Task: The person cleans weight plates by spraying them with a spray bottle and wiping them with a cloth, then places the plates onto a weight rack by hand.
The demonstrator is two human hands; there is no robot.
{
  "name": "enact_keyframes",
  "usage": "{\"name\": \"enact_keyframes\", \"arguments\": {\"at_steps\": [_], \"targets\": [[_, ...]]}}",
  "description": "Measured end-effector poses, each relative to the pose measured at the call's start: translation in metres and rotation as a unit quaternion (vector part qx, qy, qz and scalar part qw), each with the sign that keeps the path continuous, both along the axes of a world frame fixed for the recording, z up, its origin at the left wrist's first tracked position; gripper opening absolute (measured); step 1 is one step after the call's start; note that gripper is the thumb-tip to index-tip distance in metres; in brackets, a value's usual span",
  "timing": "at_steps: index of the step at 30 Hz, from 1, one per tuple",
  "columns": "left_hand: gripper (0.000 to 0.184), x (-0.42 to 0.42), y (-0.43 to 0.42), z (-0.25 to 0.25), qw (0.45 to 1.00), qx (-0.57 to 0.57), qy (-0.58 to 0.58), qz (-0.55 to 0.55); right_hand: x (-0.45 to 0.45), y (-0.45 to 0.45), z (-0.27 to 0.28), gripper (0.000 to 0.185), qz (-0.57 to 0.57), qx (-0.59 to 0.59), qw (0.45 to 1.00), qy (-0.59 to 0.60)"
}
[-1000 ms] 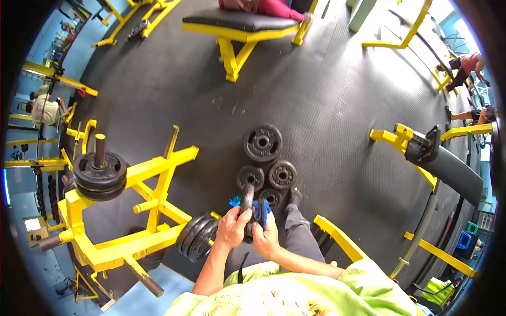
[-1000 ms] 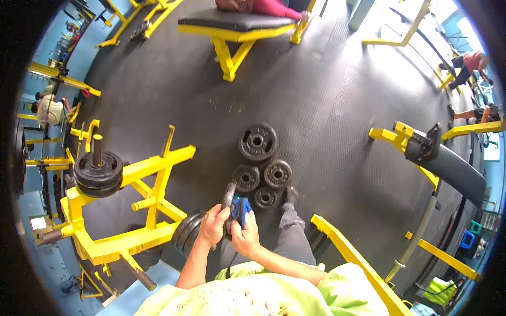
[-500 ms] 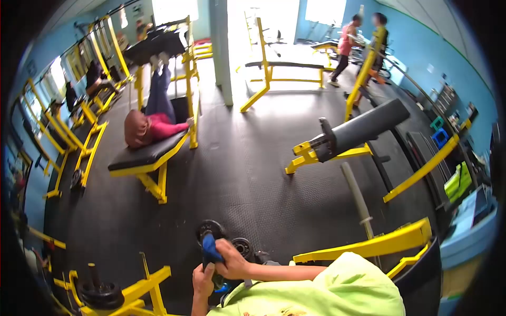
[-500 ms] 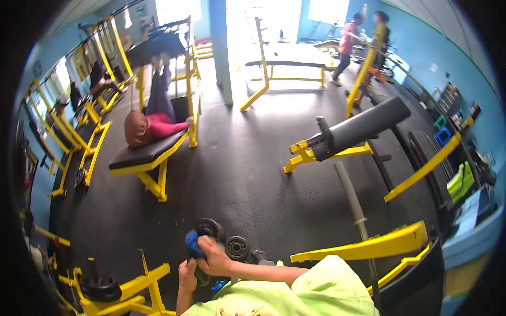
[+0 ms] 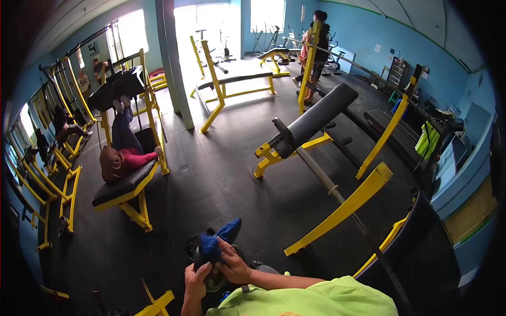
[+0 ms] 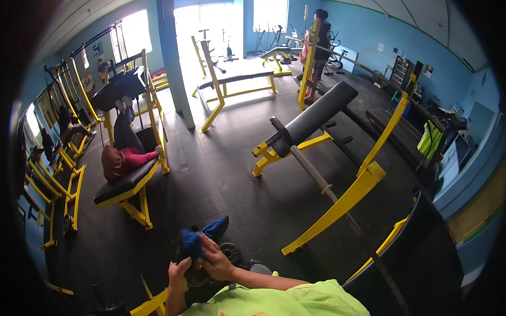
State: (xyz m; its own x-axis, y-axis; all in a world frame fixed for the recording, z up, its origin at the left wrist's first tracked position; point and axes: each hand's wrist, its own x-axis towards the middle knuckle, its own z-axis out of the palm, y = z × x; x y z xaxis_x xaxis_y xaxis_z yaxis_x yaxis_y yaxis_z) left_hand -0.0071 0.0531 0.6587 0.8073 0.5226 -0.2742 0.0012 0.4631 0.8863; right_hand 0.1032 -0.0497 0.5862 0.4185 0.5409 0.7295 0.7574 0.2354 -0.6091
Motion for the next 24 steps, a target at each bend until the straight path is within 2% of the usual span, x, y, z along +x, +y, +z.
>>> {"name": "enact_keyframes", "arguments": {"at_steps": [1, 2, 3, 4, 6, 7, 8, 9, 11, 12, 13, 14, 15, 16, 17, 18, 19, 20, 23, 24], "targets": [[0.025, -0.004, 0.001, 0.000, 1.000, 0.009, -0.007, -0.015, -0.004, 0.002, -0.018, 0.036, 0.067, -0.025, 0.978, 0.197], [0.025, -0.007, 0.002, 0.000, 0.999, 0.017, -0.015, -0.028, -0.009, 0.004, -0.029, 0.037, 0.134, -0.051, 0.912, 0.384], [0.025, -0.007, 0.001, 0.000, 0.999, 0.021, -0.020, -0.028, -0.018, 0.004, -0.025, 0.037, 0.172, -0.032, 0.872, 0.457], [0.025, -0.008, 0.001, -0.001, 0.999, 0.039, -0.014, 0.007, -0.026, 0.000, -0.039, 0.037, 0.172, -0.029, 0.874, 0.454], [0.024, -0.008, 0.006, -0.009, 0.997, 0.064, -0.012, 0.038, -0.037, -0.004, -0.075, 0.046, 0.159, -0.127, 0.919, 0.338], [0.023, -0.009, 0.012, -0.018, 0.995, 0.072, -0.010, 0.070, -0.042, -0.008, -0.054, 0.047, 0.228, -0.129, 0.840, 0.474], [0.022, -0.010, 0.017, -0.023, 0.992, 0.077, -0.007, 0.102, -0.047, -0.016, -0.015, 0.048, 0.291, -0.129, 0.736, 0.597], [0.022, -0.010, 0.017, -0.016, 0.992, 0.079, -0.007, 0.102, -0.039, -0.022, 0.021, 0.044, 0.320, -0.160, 0.705, 0.613], [0.021, -0.008, 0.017, 0.004, 0.983, 0.157, -0.007, 0.089, -0.036, -0.018, 0.019, 0.040, 0.345, -0.149, 0.719, 0.585], [0.021, -0.010, 0.020, 0.001, 0.983, 0.158, -0.008, 0.091, -0.034, -0.016, 0.019, 0.037, 0.370, -0.139, 0.731, 0.556], [0.020, -0.014, 0.026, -0.003, 0.991, 0.094, -0.016, 0.098, -0.029, -0.018, 0.035, 0.037, 0.372, -0.140, 0.731, 0.555], [0.020, -0.017, 0.030, -0.006, 0.994, 0.030, -0.024, 0.102, -0.024, -0.020, 0.052, 0.035, 0.403, -0.101, 0.697, 0.585], [0.020, -0.016, 0.027, -0.004, 0.994, 0.031, -0.023, 0.102, -0.018, -0.021, 0.066, 0.032, 0.431, -0.061, 0.659, 0.613], [0.022, -0.012, 0.022, -0.003, 0.991, 0.022, -0.070, 0.112, -0.009, -0.017, 0.070, 0.032, 0.431, -0.059, 0.659, 0.613], [0.025, -0.010, 0.020, -0.002, 0.985, 0.013, -0.118, 0.121, 0.001, -0.014, 0.071, 0.031, 0.358, -0.036, 0.855, 0.372], [0.025, -0.012, 0.023, -0.008, 0.985, 0.012, -0.117, 0.122, 0.006, -0.013, 0.070, 0.030, 0.249, -0.011, 0.964, 0.094], [0.030, -0.015, 0.029, -0.019, 0.987, -0.013, -0.137, 0.081, -0.004, -0.014, 0.078, 0.033, 0.229, -0.062, 0.970, 0.052], [0.035, -0.020, 0.032, -0.029, 0.986, -0.037, -0.156, 0.038, -0.014, -0.016, 0.075, 0.033, 0.230, -0.062, 0.970, 0.054], [0.043, -0.023, 0.029, -0.039, 0.977, -0.069, -0.199, 0.040, -0.027, -0.014, 0.079, 0.032, 0.218, -0.033, 0.975, 0.017], [0.043, -0.016, 0.019, -0.028, 0.977, -0.070, -0.197, 0.041, -0.021, -0.008, 0.075, 0.032, 0.219, -0.034, 0.975, 0.019]]}}
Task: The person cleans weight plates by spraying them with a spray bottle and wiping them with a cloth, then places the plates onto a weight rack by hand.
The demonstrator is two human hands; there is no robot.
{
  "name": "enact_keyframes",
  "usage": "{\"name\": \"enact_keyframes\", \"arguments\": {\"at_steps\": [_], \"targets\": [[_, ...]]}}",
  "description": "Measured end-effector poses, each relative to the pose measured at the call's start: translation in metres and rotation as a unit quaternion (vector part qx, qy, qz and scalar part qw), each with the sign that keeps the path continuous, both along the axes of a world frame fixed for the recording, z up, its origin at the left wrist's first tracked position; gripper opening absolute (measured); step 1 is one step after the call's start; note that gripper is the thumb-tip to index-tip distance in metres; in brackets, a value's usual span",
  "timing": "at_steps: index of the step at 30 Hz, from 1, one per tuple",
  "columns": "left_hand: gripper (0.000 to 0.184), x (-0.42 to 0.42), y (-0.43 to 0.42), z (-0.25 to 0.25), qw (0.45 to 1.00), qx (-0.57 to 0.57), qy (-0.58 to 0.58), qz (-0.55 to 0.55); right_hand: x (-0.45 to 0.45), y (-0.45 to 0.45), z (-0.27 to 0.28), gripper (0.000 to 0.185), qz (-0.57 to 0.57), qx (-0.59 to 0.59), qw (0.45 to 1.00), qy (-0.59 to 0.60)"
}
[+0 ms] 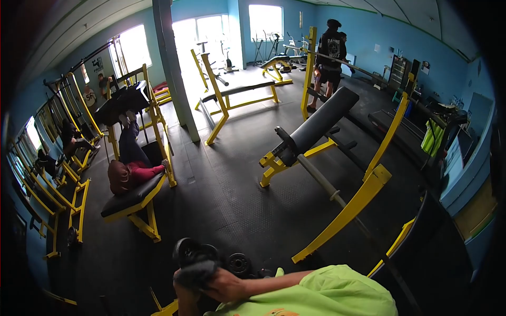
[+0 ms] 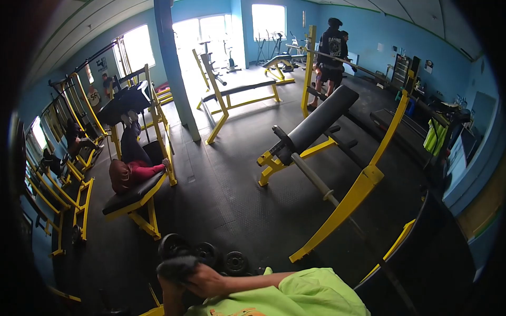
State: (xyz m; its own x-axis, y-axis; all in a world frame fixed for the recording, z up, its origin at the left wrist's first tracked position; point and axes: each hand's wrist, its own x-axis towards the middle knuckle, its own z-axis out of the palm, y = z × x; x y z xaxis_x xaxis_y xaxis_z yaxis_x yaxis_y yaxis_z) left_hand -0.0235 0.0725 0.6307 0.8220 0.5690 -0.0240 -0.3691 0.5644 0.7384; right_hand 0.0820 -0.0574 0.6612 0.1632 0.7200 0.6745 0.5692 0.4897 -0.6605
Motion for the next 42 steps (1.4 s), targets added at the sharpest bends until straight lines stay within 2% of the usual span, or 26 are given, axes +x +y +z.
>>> {"name": "enact_keyframes", "arguments": {"at_steps": [2, 3, 5, 6, 8, 11, 12, 13, 14, 15, 16, 18, 19, 21, 22, 24, 25, 26, 27, 30, 31, 32, 34, 35, 40, 42], "targets": [[0.044, 0.022, -0.023, 0.038, 0.993, 0.012, 0.022, 0.118, 0.011, 0.023, -0.017, 0.033, -0.051, -0.068, 0.996, 0.008], [0.044, 0.024, -0.024, 0.044, 0.992, 0.011, 0.022, 0.122, 0.010, 0.034, -0.014, 0.033, -0.066, -0.041, 0.997, 0.026], [0.042, 0.023, -0.020, 0.054, 0.984, -0.122, -0.009, 0.130, -0.001, 0.030, -0.013, 0.035, -0.065, -0.008, 0.998, 0.001], [0.042, 0.020, -0.012, 0.055, 0.983, -0.117, -0.008, 0.138, -0.006, 0.028, -0.012, 0.037, -0.068, 0.026, 0.997, -0.022], [0.044, 0.012, 0.001, 0.049, 0.997, -0.045, -0.061, 0.012, 0.003, 0.009, -0.021, 0.038, -0.051, 0.031, 0.997, -0.047], [0.043, 0.003, 0.005, 0.041, 0.993, -0.081, -0.061, 0.056, 0.028, -0.008, -0.061, 0.027, -0.037, 0.012, 0.990, -0.133], [0.042, 0.003, 0.009, 0.037, 0.992, -0.075, -0.083, 0.058, 0.035, -0.012, -0.067, 0.027, -0.047, -0.150, 0.979, 0.132], [0.042, 0.004, 0.008, 0.044, 0.992, -0.075, -0.087, 0.057, 0.040, -0.012, -0.074, 0.027, -0.054, -0.298, 0.871, 0.386], [0.043, 0.000, 0.006, 0.052, 0.991, -0.084, -0.088, 0.052, 0.047, -0.003, -0.090, 0.027, -0.053, -0.301, 0.871, 0.384], [0.044, -0.002, 0.003, 0.057, 0.991, -0.093, -0.087, 0.050, 0.053, 0.010, -0.109, 0.028, 0.059, -0.237, 0.790, 0.562], [0.044, -0.003, 0.002, 0.056, 0.990, -0.095, -0.083, 0.058, 0.050, 0.018, -0.091, 0.031, 0.169, -0.162, 0.662, 0.712], [0.048, -0.006, 0.002, 0.047, 0.990, -0.081, -0.110, -0.017, 0.031, 0.021, -0.054, 0.036, 0.215, -0.217, 0.621, 0.721], [0.048, -0.010, 0.004, 0.044, 0.991, -0.078, -0.109, 0.006, 0.025, 0.024, -0.040, 0.035, 0.193, -0.168, 0.601, 0.757], [0.043, -0.013, 0.010, 0.044, 0.994, -0.026, -0.088, -0.061, 0.026, 0.028, -0.036, 0.035, 0.177, -0.090, 0.569, 0.798], [0.043, -0.015, 0.009, 0.050, 0.995, -0.023, -0.091, -0.039, 0.031, 0.028, -0.024, 0.035, 0.190, -0.107, 0.567, 0.794], [0.032, -0.016, 0.001, 0.063, 1.000, 0.008, 0.013, 0.018, 0.040, 0.023, 0.003, 0.033, 0.148, -0.039, 0.668, 0.728], [0.032, -0.012, 0.001, 0.063, 1.000, 0.010, 0.014, 0.026, 0.047, 0.024, 0.007, 0.033, 0.154, -0.043, 0.666, 0.728], [0.025, -0.006, 0.000, 0.060, 0.993, 0.022, 0.024, 0.112, 0.053, 0.024, 0.009, 0.037, 0.140, -0.034, 0.807, 0.573], [0.019, -0.002, -0.001, 0.057, 0.979, 0.030, 0.032, 0.199, 0.057, 0.024, 0.012, 0.044, 0.120, -0.025, 0.913, 0.390], [0.015, -0.004, 0.003, 0.051, 0.973, -0.044, -0.011, 0.225, 0.041, 0.022, 0.019, 0.050, 0.068, -0.040, 0.931, 0.356], [0.015, -0.007, 0.004, 0.048, 0.972, -0.044, -0.010, 0.232, 0.034, 0.017, -0.001, 0.055, 0.009, -0.054, 0.954, 0.296], [0.014, -0.008, 0.006, 0.044, 0.971, 0.002, -0.014, 0.239, 0.024, 0.015, -0.014, 0.055, 0.022, -0.058, 0.955, 0.291], [0.013, -0.009, 0.007, 0.039, 0.965, 0.045, -0.018, 0.259, 0.004, 0.017, -0.019, 0.058, 0.043, 0.012, 0.899, 0.435], [0.015, -0.006, 0.005, 0.038, 0.967, 0.003, -0.023, 0.252, 0.005, 0.020, -0.025, 0.059, 0.029, 0.012, 0.907, 0.419], [0.031, 0.004, -0.002, 0.049, 0.962, -0.092, -0.044, 0.253, 0.061, 0.031, 0.065, 0.056, 0.100, -0.096, 0.926, 0.352], [0.042, -0.001, 0.009, 0.060, 0.974, 0.110, -0.059, 0.191, 0.077, 0.038, 0.095, 0.049, 0.155, -0.059, 0.976, 0.142]]}}
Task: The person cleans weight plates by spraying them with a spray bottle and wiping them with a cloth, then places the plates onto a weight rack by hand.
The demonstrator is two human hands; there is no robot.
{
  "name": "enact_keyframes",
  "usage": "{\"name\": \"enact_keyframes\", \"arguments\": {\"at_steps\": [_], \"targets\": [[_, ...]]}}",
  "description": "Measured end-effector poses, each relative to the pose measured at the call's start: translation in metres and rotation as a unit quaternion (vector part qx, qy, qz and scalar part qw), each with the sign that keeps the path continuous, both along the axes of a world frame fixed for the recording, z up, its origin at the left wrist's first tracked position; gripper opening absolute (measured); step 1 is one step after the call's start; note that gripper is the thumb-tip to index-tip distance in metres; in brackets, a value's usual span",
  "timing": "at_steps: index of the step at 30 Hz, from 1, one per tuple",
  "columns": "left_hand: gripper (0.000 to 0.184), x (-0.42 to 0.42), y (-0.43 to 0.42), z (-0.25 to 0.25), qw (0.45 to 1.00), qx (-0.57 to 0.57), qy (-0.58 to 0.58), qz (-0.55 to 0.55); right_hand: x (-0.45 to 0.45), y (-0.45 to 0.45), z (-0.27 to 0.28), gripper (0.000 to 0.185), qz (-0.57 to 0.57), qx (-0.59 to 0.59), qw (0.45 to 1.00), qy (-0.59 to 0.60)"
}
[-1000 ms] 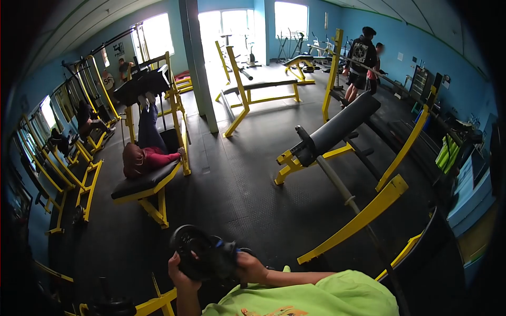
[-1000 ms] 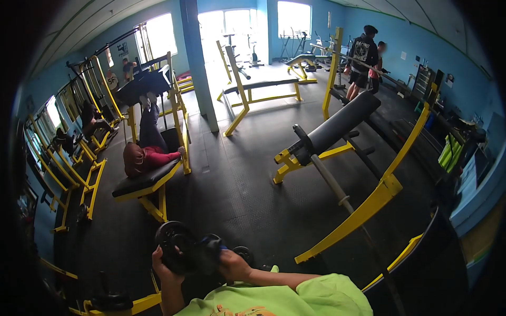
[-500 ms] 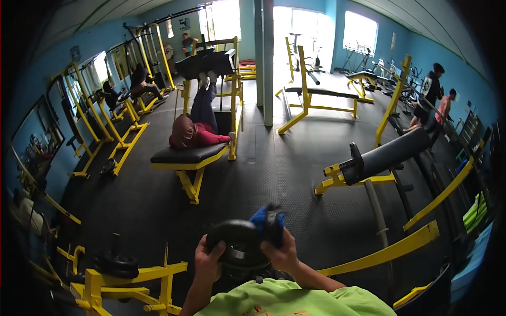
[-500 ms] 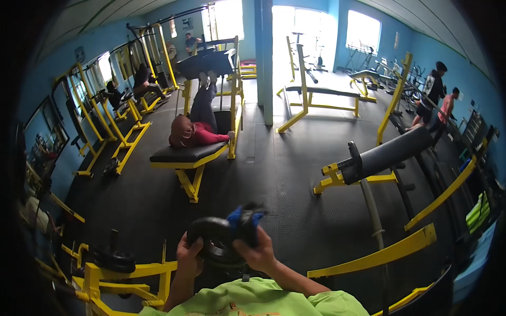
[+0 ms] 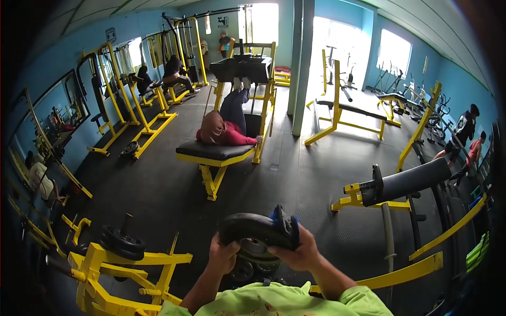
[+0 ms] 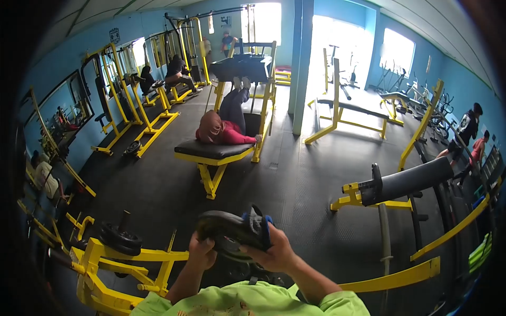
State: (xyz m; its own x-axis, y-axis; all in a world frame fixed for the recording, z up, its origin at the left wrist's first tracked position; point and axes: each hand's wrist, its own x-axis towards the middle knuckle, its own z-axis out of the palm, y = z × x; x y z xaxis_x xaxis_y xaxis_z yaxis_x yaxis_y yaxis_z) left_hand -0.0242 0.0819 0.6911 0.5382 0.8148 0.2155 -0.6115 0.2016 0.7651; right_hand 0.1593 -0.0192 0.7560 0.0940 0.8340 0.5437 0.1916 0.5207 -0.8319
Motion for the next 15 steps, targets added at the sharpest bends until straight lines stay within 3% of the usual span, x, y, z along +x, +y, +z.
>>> {"name": "enact_keyframes", "arguments": {"at_steps": [2, 4, 5, 6, 8, 9, 10, 12, 13, 15], "targets": [[0.038, 0.003, 0.008, -0.002, 0.999, -0.003, -0.049, 0.001, -0.007, 0.001, -0.008, 0.045, 0.018, 0.013, 1.000, 0.017], [0.035, 0.003, 0.008, 0.003, 0.995, -0.002, -0.103, 0.002, -0.033, -0.001, -0.036, 0.048, -0.157, 0.122, 0.980, 0.002], [0.035, 0.006, 0.002, 0.011, 0.988, -0.088, -0.128, -0.008, -0.050, -0.004, -0.054, 0.048, -0.236, 0.161, 0.958, -0.002], [0.035, 0.012, -0.001, 0.016, 0.972, -0.170, -0.159, -0.015, -0.061, 0.002, -0.070, 0.048, -0.228, 0.163, 0.960, -0.009], [0.038, 0.022, -0.016, 0.002, 0.970, -0.180, -0.164, 0.013, -0.080, 0.009, -0.095, 0.051, -0.235, 0.172, 0.950, 0.116], [0.040, 0.020, -0.023, -0.004, 0.968, -0.192, -0.159, 0.032, -0.067, 0.002, -0.087, 0.053, -0.211, 0.144, 0.966, 0.039], [0.040, 0.014, -0.017, 0.001, 0.968, -0.190, -0.158, 0.030, -0.059, 0.001, -0.069, 0.053, -0.213, 0.146, 0.965, 0.039], [0.036, -0.001, 0.000, 0.017, 0.995, -0.022, -0.090, -0.030, -0.045, -0.002, -0.026, 0.051, -0.117, 0.077, 0.974, 0.176], [0.036, -0.005, 0.003, 0.022, 0.995, -0.025, -0.088, -0.032, -0.036, -0.002, -0.015, 0.051, -0.120, 0.074, 0.974, 0.178], [0.036, -0.009, 0.008, 0.030, 0.999, 0.039, 0.033, 0.017, -0.023, 0.000, -0.001, 0.046, -0.009, 0.025, 0.989, 0.145]]}}
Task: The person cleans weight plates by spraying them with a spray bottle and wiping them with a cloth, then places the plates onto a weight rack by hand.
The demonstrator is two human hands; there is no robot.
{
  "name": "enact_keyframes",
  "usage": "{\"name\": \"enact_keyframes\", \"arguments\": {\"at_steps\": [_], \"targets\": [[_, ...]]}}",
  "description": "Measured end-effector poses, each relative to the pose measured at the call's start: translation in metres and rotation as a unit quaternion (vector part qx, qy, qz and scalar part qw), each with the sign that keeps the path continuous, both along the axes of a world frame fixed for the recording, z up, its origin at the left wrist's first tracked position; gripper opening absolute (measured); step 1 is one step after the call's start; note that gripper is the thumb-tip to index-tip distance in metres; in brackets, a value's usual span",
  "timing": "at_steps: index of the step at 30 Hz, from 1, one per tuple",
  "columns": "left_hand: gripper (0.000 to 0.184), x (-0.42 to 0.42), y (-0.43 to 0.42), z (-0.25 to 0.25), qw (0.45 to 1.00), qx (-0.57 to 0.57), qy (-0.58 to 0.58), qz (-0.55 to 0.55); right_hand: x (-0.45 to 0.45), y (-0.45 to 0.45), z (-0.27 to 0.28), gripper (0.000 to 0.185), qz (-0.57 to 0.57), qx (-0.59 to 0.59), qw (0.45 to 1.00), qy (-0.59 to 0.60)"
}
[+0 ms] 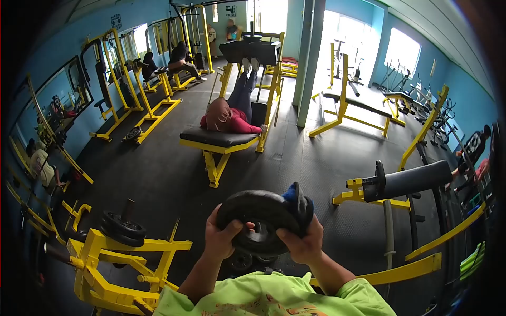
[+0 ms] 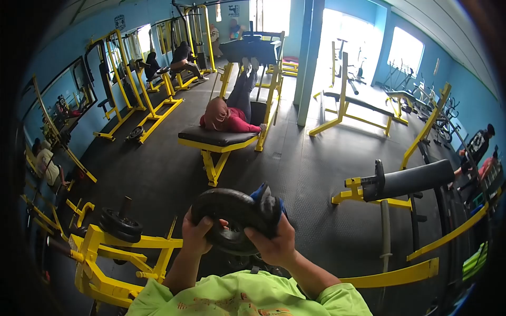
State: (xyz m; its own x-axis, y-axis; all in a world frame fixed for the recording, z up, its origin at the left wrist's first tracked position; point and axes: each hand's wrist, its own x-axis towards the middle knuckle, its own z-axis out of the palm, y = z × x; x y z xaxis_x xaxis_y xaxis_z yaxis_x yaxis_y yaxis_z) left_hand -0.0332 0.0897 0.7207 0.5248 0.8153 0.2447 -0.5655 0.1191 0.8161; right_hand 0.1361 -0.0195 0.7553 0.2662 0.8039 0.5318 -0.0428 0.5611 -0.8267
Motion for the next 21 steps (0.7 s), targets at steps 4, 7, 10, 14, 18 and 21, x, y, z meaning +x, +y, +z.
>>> {"name": "enact_keyframes", "arguments": {"at_steps": [4, 7, 10, 14, 18, 21], "targets": [[0.030, 0.012, -0.004, 0.000, 0.979, -0.121, -0.161, -0.018, -0.031, 0.008, -0.023, 0.040, -0.105, 0.038, 0.994, 0.005], [0.036, 0.020, -0.009, -0.006, 0.941, -0.234, -0.238, -0.054, -0.056, 0.002, -0.050, 0.034, -0.330, 0.103, 0.928, -0.137], [0.044, 0.019, -0.012, 0.011, 0.908, -0.299, -0.264, -0.127, -0.055, -0.009, -0.064, 0.038, -0.209, 0.089, 0.959, -0.166], [0.052, 0.016, -0.012, 0.014, 0.936, -0.271, -0.213, -0.070, -0.051, -0.029, -0.094, 0.029, -0.108, 0.058, 0.947, -0.296], [0.037, 0.020, -0.007, 0.017, 0.929, -0.283, -0.219, -0.097, -0.052, -0.016, -0.096, 0.028, -0.123, 0.064, 0.932, -0.335], [0.038, 0.016, 0.001, -0.004, 0.946, -0.255, -0.176, -0.094, -0.053, -0.020, -0.107, 0.020, -0.088, 0.005, 0.939, -0.333]]}}
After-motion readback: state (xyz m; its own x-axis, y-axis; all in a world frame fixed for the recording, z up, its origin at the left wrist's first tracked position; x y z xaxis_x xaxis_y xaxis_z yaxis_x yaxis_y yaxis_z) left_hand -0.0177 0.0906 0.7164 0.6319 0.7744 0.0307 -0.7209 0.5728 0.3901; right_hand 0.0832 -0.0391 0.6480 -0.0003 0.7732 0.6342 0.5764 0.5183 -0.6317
